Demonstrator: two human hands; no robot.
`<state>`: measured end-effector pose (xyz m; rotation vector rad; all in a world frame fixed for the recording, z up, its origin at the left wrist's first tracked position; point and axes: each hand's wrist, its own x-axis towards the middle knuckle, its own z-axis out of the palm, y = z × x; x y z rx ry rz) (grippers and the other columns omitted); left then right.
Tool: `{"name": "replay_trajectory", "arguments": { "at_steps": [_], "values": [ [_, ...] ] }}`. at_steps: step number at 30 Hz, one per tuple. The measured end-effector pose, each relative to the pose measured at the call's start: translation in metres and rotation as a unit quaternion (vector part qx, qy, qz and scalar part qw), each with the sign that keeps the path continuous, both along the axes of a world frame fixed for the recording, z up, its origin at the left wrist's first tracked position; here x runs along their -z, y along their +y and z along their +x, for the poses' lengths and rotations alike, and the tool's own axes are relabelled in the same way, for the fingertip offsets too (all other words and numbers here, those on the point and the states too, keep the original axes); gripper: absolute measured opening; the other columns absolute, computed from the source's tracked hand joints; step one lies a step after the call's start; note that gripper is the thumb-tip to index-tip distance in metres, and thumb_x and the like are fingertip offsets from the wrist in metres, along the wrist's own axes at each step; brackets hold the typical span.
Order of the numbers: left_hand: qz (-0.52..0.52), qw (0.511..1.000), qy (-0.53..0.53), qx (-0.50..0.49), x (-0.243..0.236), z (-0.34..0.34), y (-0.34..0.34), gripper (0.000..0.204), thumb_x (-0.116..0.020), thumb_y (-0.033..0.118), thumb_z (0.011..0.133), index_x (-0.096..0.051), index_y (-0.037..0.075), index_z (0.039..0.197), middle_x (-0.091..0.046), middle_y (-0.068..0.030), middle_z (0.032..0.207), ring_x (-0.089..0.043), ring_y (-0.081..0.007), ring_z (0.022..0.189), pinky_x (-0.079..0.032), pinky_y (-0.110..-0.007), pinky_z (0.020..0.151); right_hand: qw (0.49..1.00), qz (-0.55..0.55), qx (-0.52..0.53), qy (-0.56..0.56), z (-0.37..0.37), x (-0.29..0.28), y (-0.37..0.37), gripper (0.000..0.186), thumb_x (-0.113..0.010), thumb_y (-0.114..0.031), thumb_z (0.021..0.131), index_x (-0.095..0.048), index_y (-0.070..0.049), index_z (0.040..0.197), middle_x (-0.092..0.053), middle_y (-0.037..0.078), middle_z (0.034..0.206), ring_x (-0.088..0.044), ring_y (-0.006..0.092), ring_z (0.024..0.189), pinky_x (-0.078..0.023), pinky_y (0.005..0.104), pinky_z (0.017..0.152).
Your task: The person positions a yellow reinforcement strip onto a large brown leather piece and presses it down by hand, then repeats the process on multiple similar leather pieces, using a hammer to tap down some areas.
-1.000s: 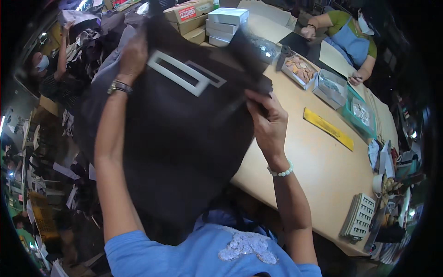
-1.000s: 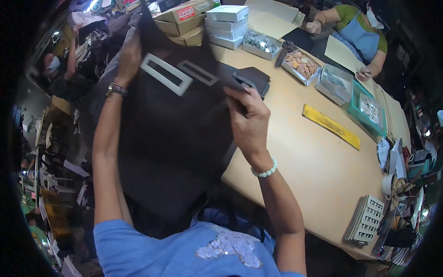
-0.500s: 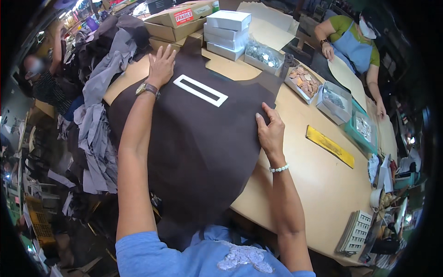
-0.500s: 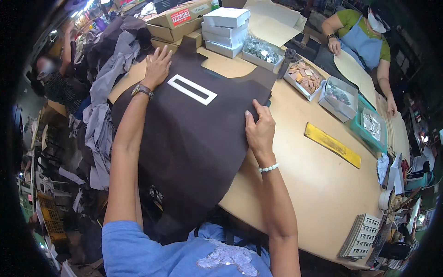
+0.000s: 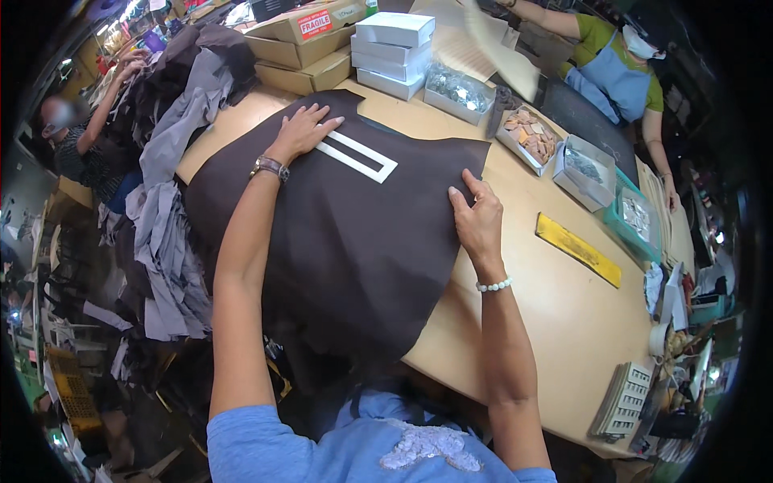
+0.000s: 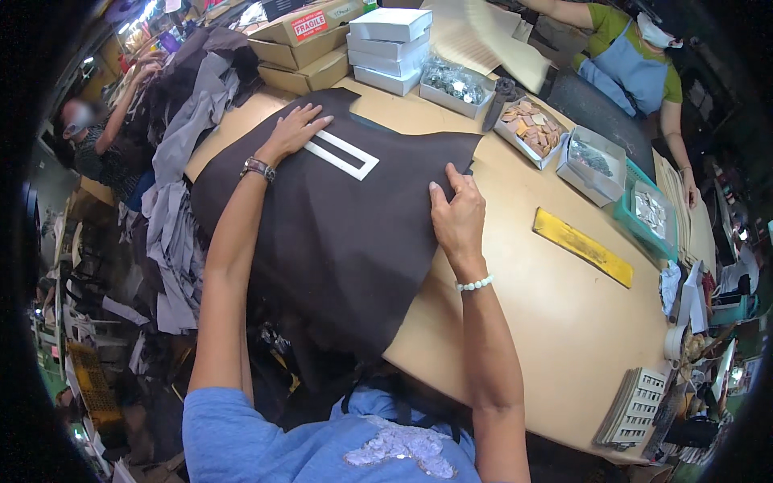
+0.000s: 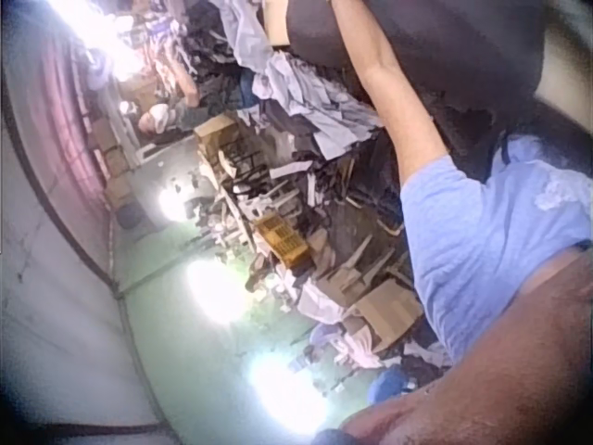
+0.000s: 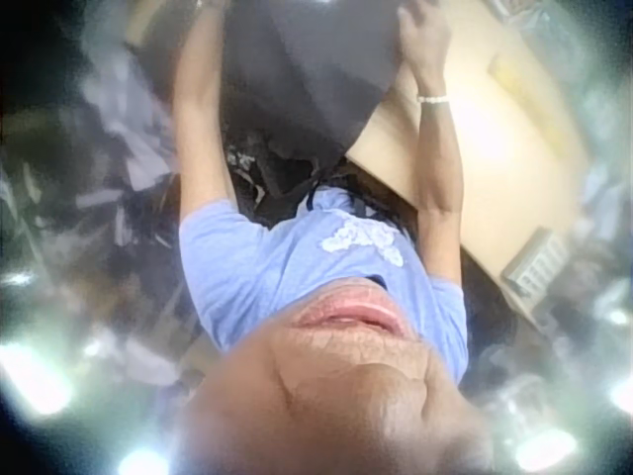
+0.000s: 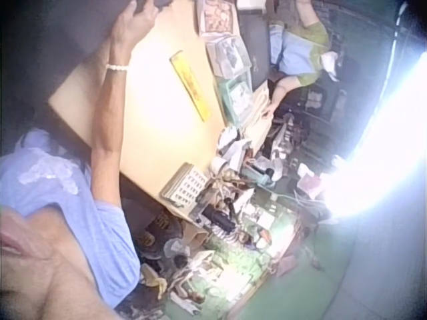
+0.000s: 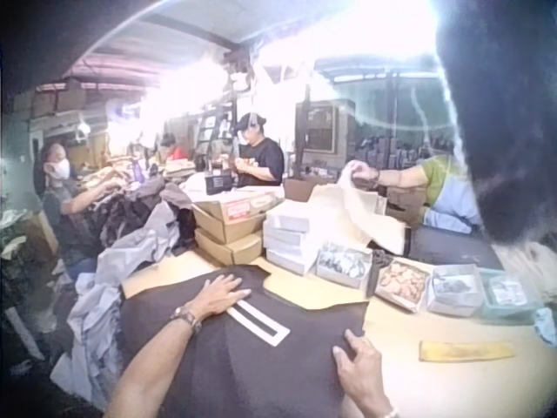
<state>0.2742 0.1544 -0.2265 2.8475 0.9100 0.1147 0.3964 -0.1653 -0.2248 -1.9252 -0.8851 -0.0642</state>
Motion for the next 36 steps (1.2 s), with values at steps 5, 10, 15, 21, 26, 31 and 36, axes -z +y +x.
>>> {"name": "replay_trajectory", "arguments": {
  "at_steps": [5, 10, 15, 21, 26, 31, 36],
  "values": [
    [0.087, 0.993, -0.074, -0.041, -0.011, 0.014, -0.014, 0.064, -0.04, 0.055, 0.09, -0.043, 0.01, 0.137, -0.035, -0.0142, 0.145, -0.025, -0.0343, 0.137, -0.016, -0.058, 0.108, 0.999, -0.033, 0.017, 0.006, 0.007, 0.003, 0.003, 0.045, -0.063, -0.018, 0.081, -0.056, 0.009, 0.117, -0.057, 0.03, 0.113, -0.055, 0.0384, 0.109, -0.042, 0.0388, 0.096],
    [0.122, 0.971, -0.205, 0.026, -0.017, 0.004, -0.072, 0.064, -0.039, 0.056, 0.09, -0.046, 0.009, 0.133, -0.037, -0.0167, 0.141, -0.029, -0.0359, 0.133, -0.021, -0.061, 0.105, 0.997, -0.06, 0.015, 0.049, 0.006, -0.007, 0.001, 0.047, -0.062, -0.019, 0.081, -0.055, 0.008, 0.118, -0.054, 0.031, 0.12, -0.052, 0.0385, 0.115, -0.04, 0.0373, 0.098],
    [0.109, 0.988, -0.081, 0.075, 0.005, -0.002, -0.105, 0.069, -0.041, 0.062, 0.087, -0.044, 0.013, 0.135, -0.035, -0.0188, 0.143, -0.024, -0.0377, 0.136, -0.013, -0.066, 0.104, 0.997, 0.054, 0.014, 0.059, 0.023, 0.006, -0.001, 0.042, -0.055, -0.018, 0.085, -0.055, 0.006, 0.119, -0.061, 0.025, 0.111, -0.06, 0.0335, 0.103, -0.045, 0.0374, 0.091],
    [0.076, 0.99, -0.117, 0.027, 0.012, -0.004, -0.096, 0.07, -0.041, 0.064, 0.085, -0.046, 0.014, 0.134, -0.036, -0.0182, 0.142, -0.025, -0.0366, 0.135, -0.011, -0.066, 0.104, 1.0, 0.013, 0.018, 0.0, 0.009, 0.0, -0.035, 0.015, -0.056, -0.011, 0.083, -0.062, 0.002, 0.087, -0.064, 0.015, 0.087, -0.064, 0.03, 0.079, -0.049, 0.036, 0.071],
    [0.082, 0.99, -0.114, 0.026, 0.01, 0.001, -0.102, 0.074, -0.043, 0.067, 0.083, -0.047, 0.014, 0.134, -0.036, -0.0174, 0.142, -0.026, -0.0357, 0.135, -0.011, -0.065, 0.104, 0.949, -0.147, -0.073, -0.27, -0.012, 0.007, -0.032, 0.029, -0.059, -0.007, 0.077, -0.061, -0.005, 0.107, -0.061, 0.01, 0.108, -0.059, 0.0261, 0.095, -0.048, 0.034, 0.079],
    [0.102, 0.989, -0.107, 0.022, 0.011, 0.0, -0.102, 0.082, -0.046, 0.072, 0.077, -0.047, 0.013, 0.134, -0.037, -0.0169, 0.142, -0.027, -0.035, 0.135, -0.011, -0.064, 0.105, 0.915, -0.043, -0.213, -0.34, -0.03, 0.009, 0.001, 0.035, -0.052, -0.015, 0.08, -0.057, -0.004, 0.113, -0.054, 0.011, 0.123, -0.044, 0.0277, 0.121, -0.027, 0.0435, 0.104],
    [0.099, 0.988, -0.114, 0.021, 0.009, -0.001, -0.103, 0.085, -0.047, 0.074, 0.075, -0.048, 0.013, 0.133, -0.038, -0.0174, 0.141, -0.027, -0.0354, 0.135, -0.011, -0.064, 0.105, 0.902, -0.122, -0.163, -0.38, -0.027, 0.004, -0.003, 0.035, -0.052, -0.012, 0.079, -0.055, -0.004, 0.113, -0.054, 0.011, 0.116, -0.046, 0.0273, 0.117, -0.038, 0.0414, 0.097]
  ]
}}
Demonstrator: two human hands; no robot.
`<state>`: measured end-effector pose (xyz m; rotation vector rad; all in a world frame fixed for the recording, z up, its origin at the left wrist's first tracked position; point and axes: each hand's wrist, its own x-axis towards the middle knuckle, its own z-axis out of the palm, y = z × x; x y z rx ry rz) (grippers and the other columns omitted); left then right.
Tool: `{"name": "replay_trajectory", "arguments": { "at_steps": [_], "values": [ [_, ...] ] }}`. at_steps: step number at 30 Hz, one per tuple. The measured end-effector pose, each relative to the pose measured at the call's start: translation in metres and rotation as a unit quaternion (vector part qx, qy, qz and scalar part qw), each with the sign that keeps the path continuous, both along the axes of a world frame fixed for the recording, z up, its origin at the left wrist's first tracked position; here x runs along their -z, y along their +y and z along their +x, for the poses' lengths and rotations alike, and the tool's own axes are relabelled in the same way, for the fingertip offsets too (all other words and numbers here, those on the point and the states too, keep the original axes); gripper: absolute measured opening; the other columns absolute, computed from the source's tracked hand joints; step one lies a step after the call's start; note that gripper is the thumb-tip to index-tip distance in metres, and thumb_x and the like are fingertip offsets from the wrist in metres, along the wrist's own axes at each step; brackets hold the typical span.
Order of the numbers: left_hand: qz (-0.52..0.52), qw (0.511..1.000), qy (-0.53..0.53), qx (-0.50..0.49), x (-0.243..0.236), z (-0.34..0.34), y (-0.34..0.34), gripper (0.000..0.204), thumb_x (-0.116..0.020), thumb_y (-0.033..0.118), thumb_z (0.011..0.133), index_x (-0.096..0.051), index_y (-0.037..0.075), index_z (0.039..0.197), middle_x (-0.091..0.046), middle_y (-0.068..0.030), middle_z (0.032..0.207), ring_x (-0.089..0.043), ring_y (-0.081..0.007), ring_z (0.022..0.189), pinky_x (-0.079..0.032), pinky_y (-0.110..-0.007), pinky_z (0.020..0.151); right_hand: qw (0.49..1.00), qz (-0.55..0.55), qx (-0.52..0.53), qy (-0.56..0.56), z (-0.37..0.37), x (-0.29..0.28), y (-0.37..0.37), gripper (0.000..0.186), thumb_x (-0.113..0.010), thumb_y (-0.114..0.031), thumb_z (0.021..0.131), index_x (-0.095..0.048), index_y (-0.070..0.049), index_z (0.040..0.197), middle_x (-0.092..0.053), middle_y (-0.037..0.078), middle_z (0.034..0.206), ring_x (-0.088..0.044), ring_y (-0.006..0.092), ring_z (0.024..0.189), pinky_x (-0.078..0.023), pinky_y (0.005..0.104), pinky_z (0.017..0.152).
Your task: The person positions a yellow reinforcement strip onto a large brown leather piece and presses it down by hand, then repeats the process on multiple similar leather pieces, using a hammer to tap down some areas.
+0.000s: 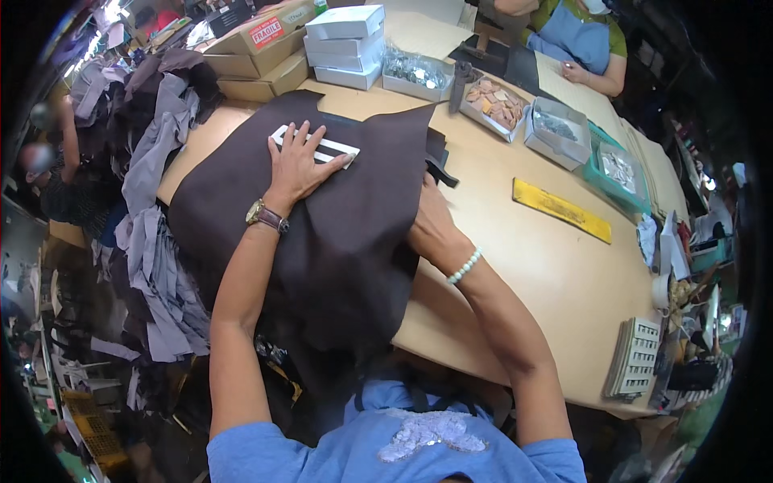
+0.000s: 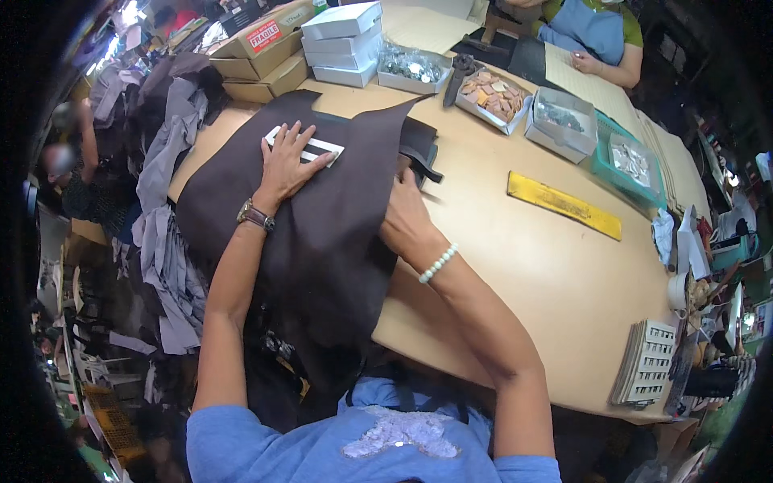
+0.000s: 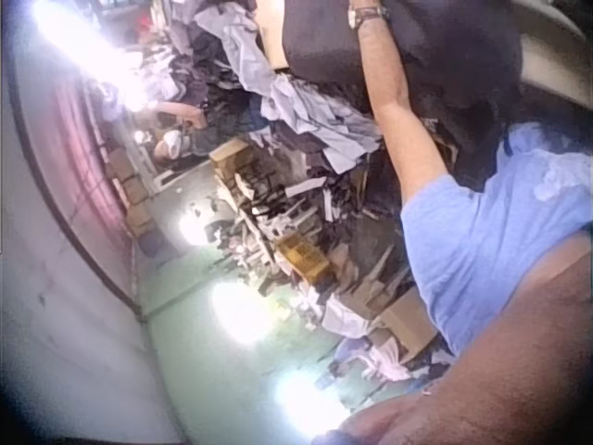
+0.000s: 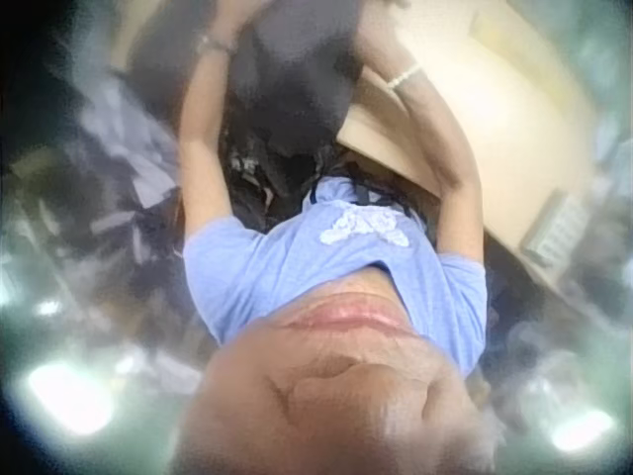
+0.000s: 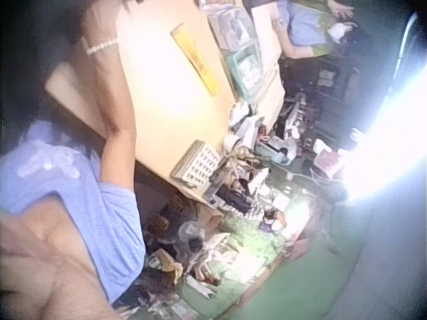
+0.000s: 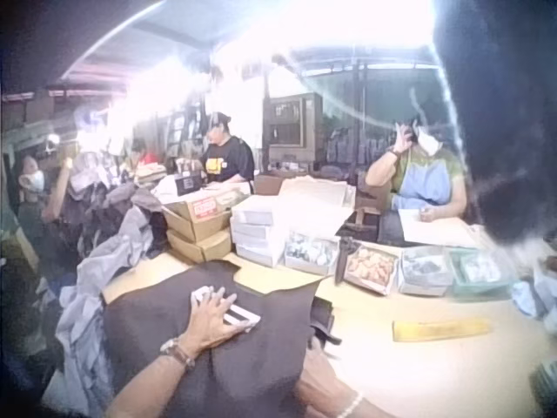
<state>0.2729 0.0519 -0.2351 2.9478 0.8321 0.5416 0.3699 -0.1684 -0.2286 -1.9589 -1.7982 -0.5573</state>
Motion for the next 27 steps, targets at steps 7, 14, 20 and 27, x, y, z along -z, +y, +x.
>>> {"name": "replay_trajectory", "arguments": {
  "at_steps": [7, 14, 20, 27],
  "values": [
    [-0.023, 1.0, -0.022, 0.003, 0.0, 0.005, -0.006, 0.085, -0.049, 0.073, 0.074, -0.049, 0.012, 0.132, -0.038, -0.0178, 0.142, -0.026, -0.0357, 0.135, -0.01, -0.064, 0.105, 0.984, 0.059, 0.159, 0.046, 0.041, -0.032, -0.052, 0.025, -0.057, 0.006, 0.07, -0.053, -0.007, 0.091, -0.051, 0.011, 0.095, -0.054, 0.0316, 0.095, -0.051, 0.0397, 0.068],
    [-0.004, 1.0, -0.025, 0.006, 0.003, -0.001, -0.002, 0.081, -0.052, 0.069, 0.075, -0.049, 0.012, 0.132, -0.038, -0.0179, 0.141, -0.026, -0.036, 0.135, -0.01, -0.065, 0.105, 0.975, 0.22, 0.008, 0.019, -0.024, -0.088, -0.03, 0.019, -0.06, -0.006, 0.071, -0.054, -0.008, 0.088, -0.052, 0.012, 0.1, -0.052, 0.0328, 0.109, -0.048, 0.0447, 0.084],
    [0.061, 0.993, -0.068, 0.076, 0.025, -0.007, 0.005, 0.065, -0.058, 0.046, 0.079, -0.046, 0.013, 0.134, -0.033, -0.0159, 0.145, -0.024, -0.038, 0.135, -0.012, -0.069, 0.102, 0.984, 0.161, -0.075, 0.019, -0.076, -0.069, 0.024, 0.013, -0.056, -0.013, 0.077, -0.052, -0.006, 0.088, -0.053, 0.011, 0.098, -0.049, 0.0304, 0.112, -0.046, 0.0425, 0.084],
    [0.013, 0.999, -0.011, 0.047, 0.011, -0.006, 0.014, 0.077, -0.054, 0.064, 0.077, -0.047, 0.013, 0.133, -0.037, -0.0155, 0.142, -0.026, -0.0357, 0.135, -0.011, -0.068, 0.102, 0.995, 0.088, -0.009, 0.039, -0.045, -0.017, 0.044, 0.014, -0.054, -0.012, 0.079, -0.054, -0.007, 0.092, -0.051, 0.011, 0.101, -0.048, 0.027, 0.109, -0.045, 0.0414, 0.082]
  ]
}}
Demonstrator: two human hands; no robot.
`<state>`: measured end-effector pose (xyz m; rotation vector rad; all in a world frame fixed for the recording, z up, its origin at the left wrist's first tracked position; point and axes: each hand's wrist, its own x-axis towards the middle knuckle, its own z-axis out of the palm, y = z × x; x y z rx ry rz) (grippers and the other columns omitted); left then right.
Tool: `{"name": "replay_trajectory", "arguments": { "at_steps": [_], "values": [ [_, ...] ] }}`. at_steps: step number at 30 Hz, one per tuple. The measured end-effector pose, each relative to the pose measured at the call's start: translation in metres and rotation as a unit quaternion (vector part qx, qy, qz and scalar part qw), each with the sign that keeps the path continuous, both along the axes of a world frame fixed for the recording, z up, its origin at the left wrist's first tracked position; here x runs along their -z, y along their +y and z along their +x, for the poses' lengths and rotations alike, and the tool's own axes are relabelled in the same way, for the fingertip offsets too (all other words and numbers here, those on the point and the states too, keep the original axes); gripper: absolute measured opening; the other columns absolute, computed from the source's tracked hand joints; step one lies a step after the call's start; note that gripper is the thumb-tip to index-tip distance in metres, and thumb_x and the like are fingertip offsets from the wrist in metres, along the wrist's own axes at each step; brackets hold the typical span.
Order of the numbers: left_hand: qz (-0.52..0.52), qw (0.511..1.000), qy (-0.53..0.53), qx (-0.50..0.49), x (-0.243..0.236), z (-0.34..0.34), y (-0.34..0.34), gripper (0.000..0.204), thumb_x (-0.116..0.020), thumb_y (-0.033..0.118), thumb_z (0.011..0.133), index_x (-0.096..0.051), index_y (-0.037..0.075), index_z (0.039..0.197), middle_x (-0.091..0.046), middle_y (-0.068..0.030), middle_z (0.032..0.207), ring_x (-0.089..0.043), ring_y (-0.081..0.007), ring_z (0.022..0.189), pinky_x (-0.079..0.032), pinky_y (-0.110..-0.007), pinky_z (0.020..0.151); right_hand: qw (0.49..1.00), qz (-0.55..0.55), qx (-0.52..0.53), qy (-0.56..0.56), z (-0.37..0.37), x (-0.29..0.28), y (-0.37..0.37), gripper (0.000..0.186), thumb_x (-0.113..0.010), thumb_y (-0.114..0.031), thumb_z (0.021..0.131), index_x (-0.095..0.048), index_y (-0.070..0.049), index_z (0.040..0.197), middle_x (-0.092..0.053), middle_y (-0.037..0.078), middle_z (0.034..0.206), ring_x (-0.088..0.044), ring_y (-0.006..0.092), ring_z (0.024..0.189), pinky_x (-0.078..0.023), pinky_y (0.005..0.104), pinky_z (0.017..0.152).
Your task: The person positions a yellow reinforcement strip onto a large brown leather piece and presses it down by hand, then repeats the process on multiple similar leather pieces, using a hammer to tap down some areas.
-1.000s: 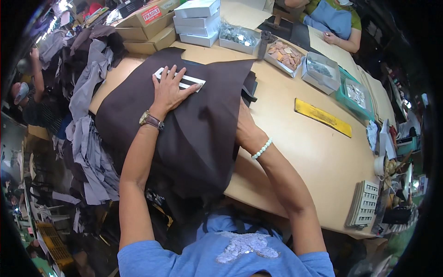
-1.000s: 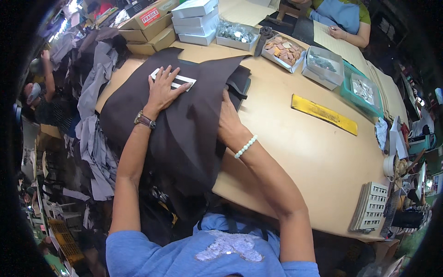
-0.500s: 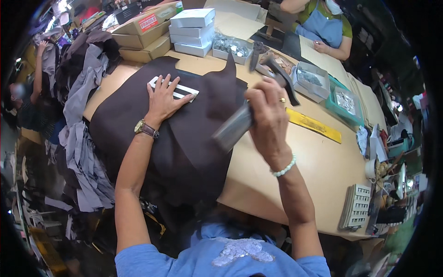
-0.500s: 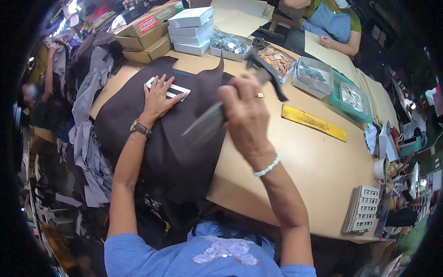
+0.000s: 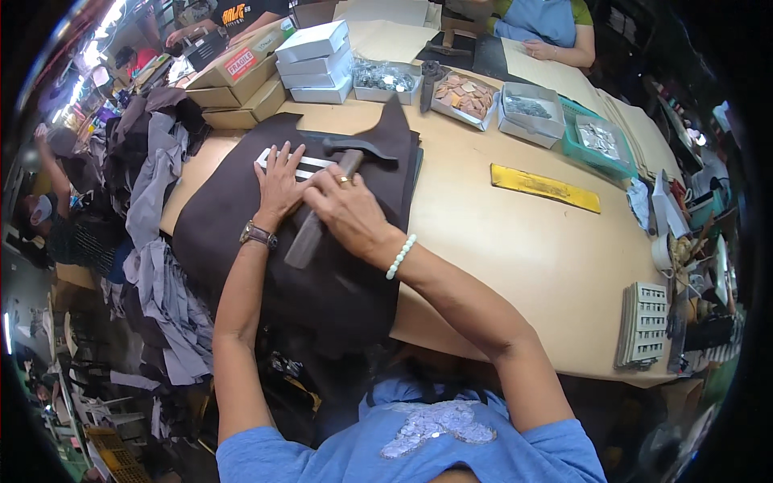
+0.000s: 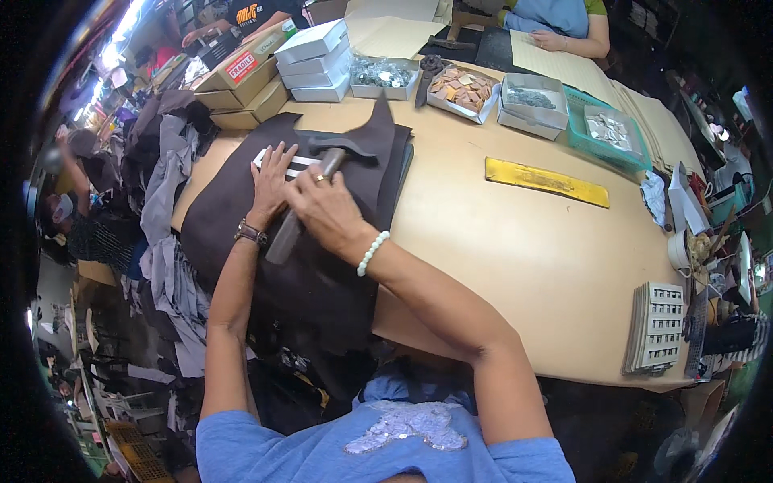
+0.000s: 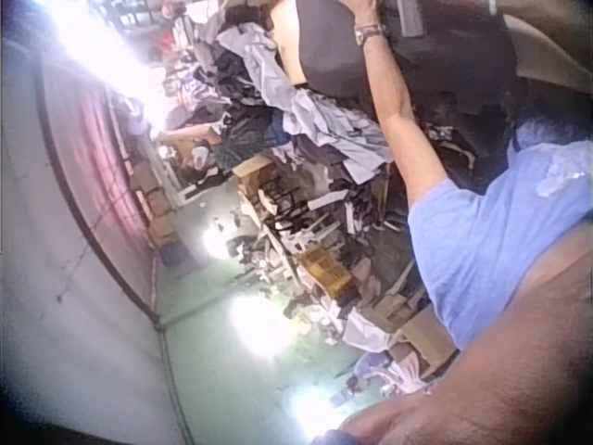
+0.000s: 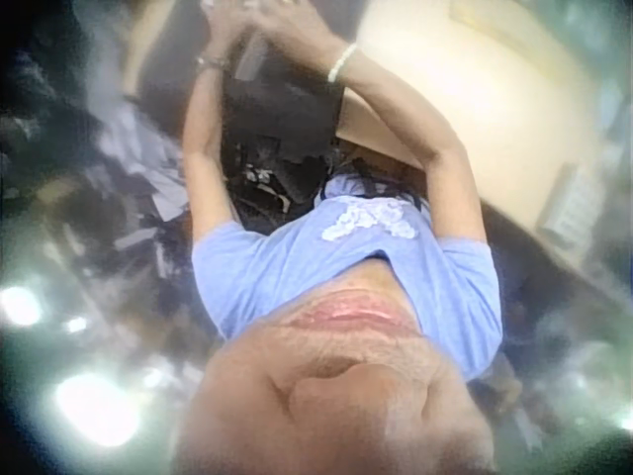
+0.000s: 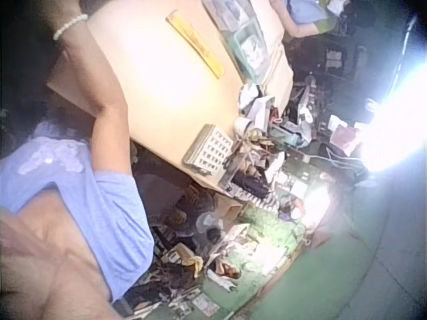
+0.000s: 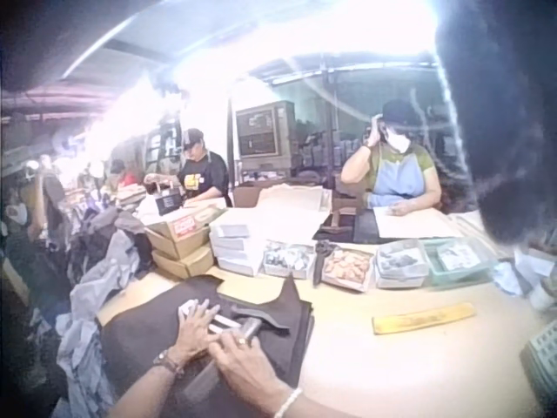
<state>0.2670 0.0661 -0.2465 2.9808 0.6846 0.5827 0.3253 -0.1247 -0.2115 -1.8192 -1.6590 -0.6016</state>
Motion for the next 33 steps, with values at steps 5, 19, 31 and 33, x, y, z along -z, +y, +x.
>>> {"name": "replay_trajectory", "arguments": {
  "at_steps": [5, 19, 31, 33],
  "values": [
    [-0.014, 0.999, -0.009, -0.029, -0.008, 0.005, -0.011, 0.078, -0.053, 0.067, 0.076, -0.05, 0.012, 0.131, -0.038, -0.0157, 0.141, -0.027, -0.0349, 0.135, -0.011, -0.066, 0.104, 0.998, -0.044, 0.038, 0.009, 0.021, 0.019, -0.019, 0.01, -0.053, -0.013, 0.081, -0.056, -0.008, 0.089, -0.051, 0.011, 0.097, -0.049, 0.0276, 0.107, -0.045, 0.0437, 0.079],
    [0.001, 1.0, -0.013, -0.012, -0.006, 0.007, -0.004, 0.077, -0.053, 0.067, 0.077, -0.049, 0.013, 0.132, -0.038, -0.0159, 0.142, -0.027, -0.0358, 0.135, -0.011, -0.066, 0.104, 0.992, -0.102, 0.079, 0.007, 0.007, 0.033, -0.037, 0.029, -0.051, -0.014, 0.082, -0.055, -0.006, 0.11, -0.045, 0.017, 0.128, -0.038, 0.0347, 0.126, -0.033, 0.056, 0.098],
    [0.188, 0.963, -0.132, 0.139, -0.029, 0.001, -0.006, 0.042, -0.054, 0.024, 0.09, -0.052, 0.003, 0.127, -0.049, -0.0175, 0.132, -0.042, -0.0341, 0.125, -0.028, -0.042, 0.107, 0.96, -0.031, -0.228, 0.16, -0.139, 0.079, -0.168, 0.036, -0.055, -0.017, 0.08, -0.053, -0.001, 0.113, -0.054, 0.017, 0.115, -0.051, 0.0316, 0.112, -0.043, 0.0437, 0.092],
    [0.119, 0.976, -0.147, 0.112, -0.052, -0.016, -0.043, 0.049, -0.054, 0.027, 0.091, -0.046, 0.001, 0.132, -0.045, -0.0205, 0.136, -0.038, -0.0332, 0.129, -0.027, -0.042, 0.108, 0.959, -0.029, -0.173, 0.223, -0.112, 0.079, -0.215, 0.022, -0.054, -0.014, 0.081, -0.057, -0.002, 0.099, -0.058, 0.011, 0.094, -0.059, 0.0265, 0.093, -0.05, 0.0362, 0.076]
  ]
}}
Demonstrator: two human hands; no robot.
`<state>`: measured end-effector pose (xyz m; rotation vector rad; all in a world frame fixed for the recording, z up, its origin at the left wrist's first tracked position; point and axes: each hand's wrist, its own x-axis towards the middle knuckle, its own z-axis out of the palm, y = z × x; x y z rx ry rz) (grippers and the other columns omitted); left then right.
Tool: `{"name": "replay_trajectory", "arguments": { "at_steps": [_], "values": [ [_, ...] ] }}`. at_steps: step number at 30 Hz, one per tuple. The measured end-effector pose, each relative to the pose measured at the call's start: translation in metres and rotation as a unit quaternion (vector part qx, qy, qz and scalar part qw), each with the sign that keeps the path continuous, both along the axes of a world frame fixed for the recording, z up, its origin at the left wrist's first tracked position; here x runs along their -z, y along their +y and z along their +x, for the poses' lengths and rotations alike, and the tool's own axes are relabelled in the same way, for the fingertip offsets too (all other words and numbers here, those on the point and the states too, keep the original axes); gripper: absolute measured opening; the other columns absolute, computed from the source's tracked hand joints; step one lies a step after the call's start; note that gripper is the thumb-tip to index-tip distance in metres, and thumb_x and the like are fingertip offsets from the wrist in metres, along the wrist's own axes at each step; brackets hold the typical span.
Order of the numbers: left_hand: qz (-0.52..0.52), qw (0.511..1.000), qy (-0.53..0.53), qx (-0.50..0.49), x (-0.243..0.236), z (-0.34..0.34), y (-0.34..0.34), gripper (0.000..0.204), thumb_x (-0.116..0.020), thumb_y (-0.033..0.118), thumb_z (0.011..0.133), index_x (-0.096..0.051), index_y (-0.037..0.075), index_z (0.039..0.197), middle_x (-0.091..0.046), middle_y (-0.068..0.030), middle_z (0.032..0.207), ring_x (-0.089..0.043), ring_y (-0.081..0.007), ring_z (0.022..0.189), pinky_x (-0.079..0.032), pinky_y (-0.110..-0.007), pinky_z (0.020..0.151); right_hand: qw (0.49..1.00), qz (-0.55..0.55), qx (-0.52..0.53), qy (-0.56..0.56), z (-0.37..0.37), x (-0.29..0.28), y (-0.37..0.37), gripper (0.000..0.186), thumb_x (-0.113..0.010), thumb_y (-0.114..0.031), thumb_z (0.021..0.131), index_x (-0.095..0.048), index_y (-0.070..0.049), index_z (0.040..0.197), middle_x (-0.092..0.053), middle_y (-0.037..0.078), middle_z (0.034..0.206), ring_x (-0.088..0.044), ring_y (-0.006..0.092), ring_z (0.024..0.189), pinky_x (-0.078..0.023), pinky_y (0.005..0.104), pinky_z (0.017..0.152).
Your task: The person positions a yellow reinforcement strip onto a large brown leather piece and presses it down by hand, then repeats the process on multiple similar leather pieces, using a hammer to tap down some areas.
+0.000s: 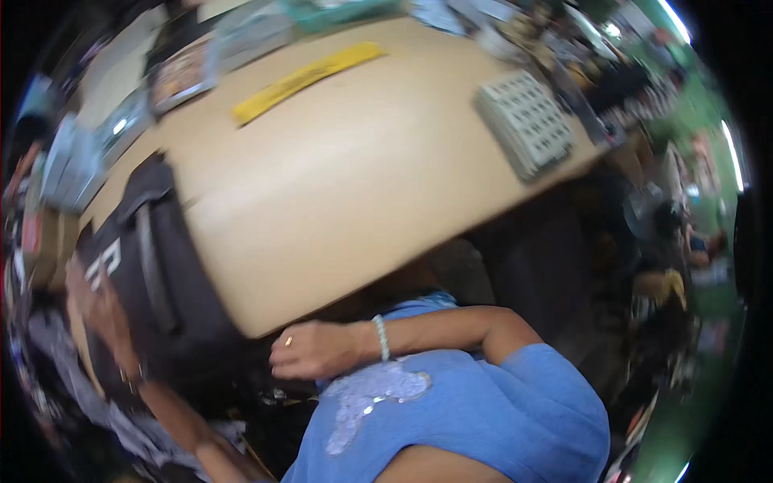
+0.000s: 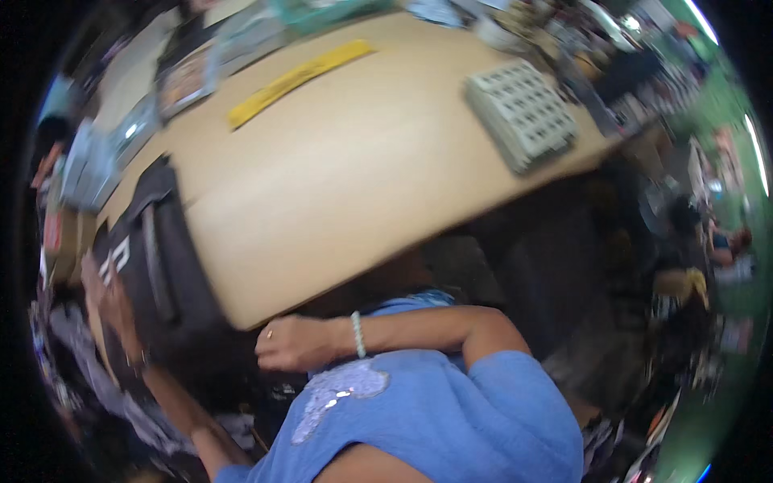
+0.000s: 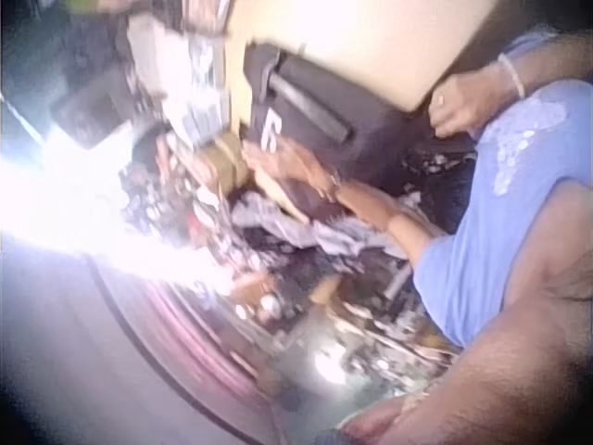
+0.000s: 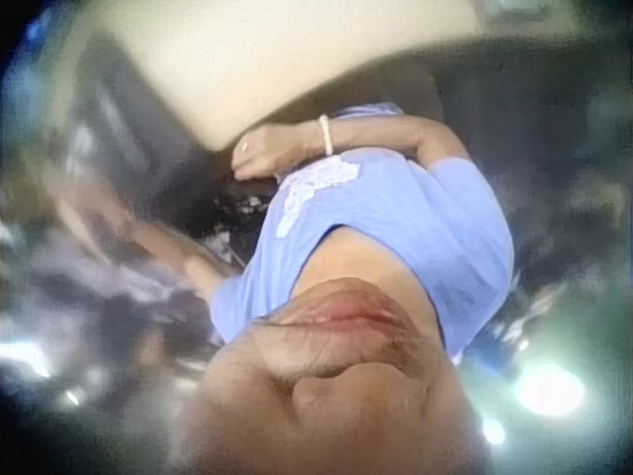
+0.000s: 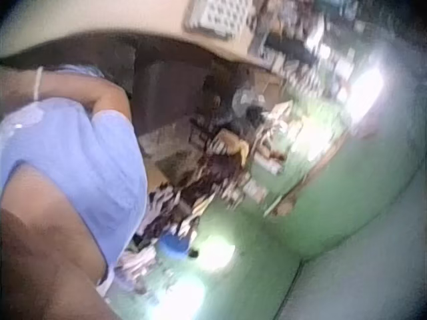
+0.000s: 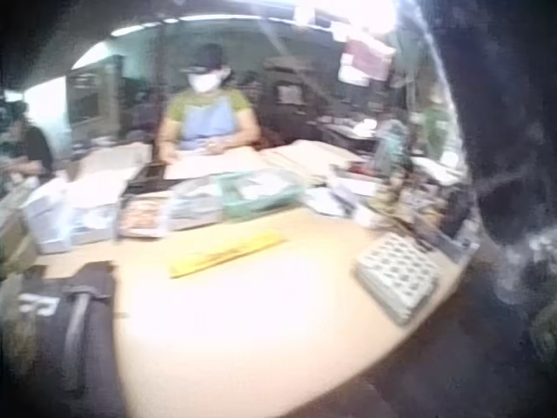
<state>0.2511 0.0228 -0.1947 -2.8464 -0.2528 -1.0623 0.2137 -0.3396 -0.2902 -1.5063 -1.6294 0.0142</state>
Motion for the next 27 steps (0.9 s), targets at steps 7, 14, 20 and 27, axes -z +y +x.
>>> {"name": "replay_trajectory", "arguments": {
  "at_steps": [7, 14, 20, 27],
  "values": [
    [-0.235, 0.963, 0.03, 0.127, 0.001, -0.037, -0.196, 0.056, -0.055, 0.019, 0.09, -0.035, 0.001, 0.139, -0.035, -0.0179, 0.144, -0.028, -0.0325, 0.135, -0.02, -0.042, 0.11, 0.853, -0.1, 0.508, 0.066, 0.007, 0.009, -0.2, 0.03, -0.064, -0.017, 0.08, -0.047, -0.007, 0.057, -0.044, 0.008, 0.057, -0.049, 0.0259, 0.053, -0.039, 0.0376, 0.048],
    [-0.254, 0.949, 0.133, 0.134, 0.048, 0.004, -0.264, 0.055, -0.053, 0.022, 0.092, -0.034, 0.002, 0.14, -0.031, -0.0183, 0.146, -0.027, -0.0323, 0.136, -0.021, -0.043, 0.11, 0.499, -0.227, 0.836, -0.003, 0.03, 0.085, -0.326, 0.037, -0.055, -0.022, 0.086, -0.055, -0.001, 0.117, -0.049, 0.022, 0.125, -0.044, 0.0384, 0.118, -0.037, 0.05, 0.097],
    [-0.23, 0.948, 0.19, 0.113, 0.072, 0.01, -0.26, 0.054, -0.05, 0.023, 0.094, -0.034, 0.002, 0.14, -0.032, -0.0172, 0.146, -0.024, -0.0304, 0.137, -0.019, -0.042, 0.111, 0.466, -0.28, 0.835, 0.088, 0.047, 0.113, -0.343, 0.044, -0.041, -0.025, 0.096, -0.041, -0.006, 0.136, -0.035, 0.014, 0.144, -0.029, 0.0361, 0.134, -0.022, 0.0539, 0.108],
    [-0.314, 0.925, 0.181, 0.113, 0.067, 0.008, -0.264, 0.049, -0.046, 0.02, 0.096, -0.035, 0.0, 0.139, -0.032, -0.0161, 0.146, -0.027, -0.0284, 0.136, -0.02, -0.041, 0.111, 0.33, 0.273, 0.802, 0.417, 0.033, 0.077, -0.379, 0.048, -0.043, -0.037, 0.097, -0.061, 0.005, 0.11, -0.06, 0.007, 0.102, -0.046, 0.0134, 0.093, -0.039, 0.0302, 0.086]
  ]
}}
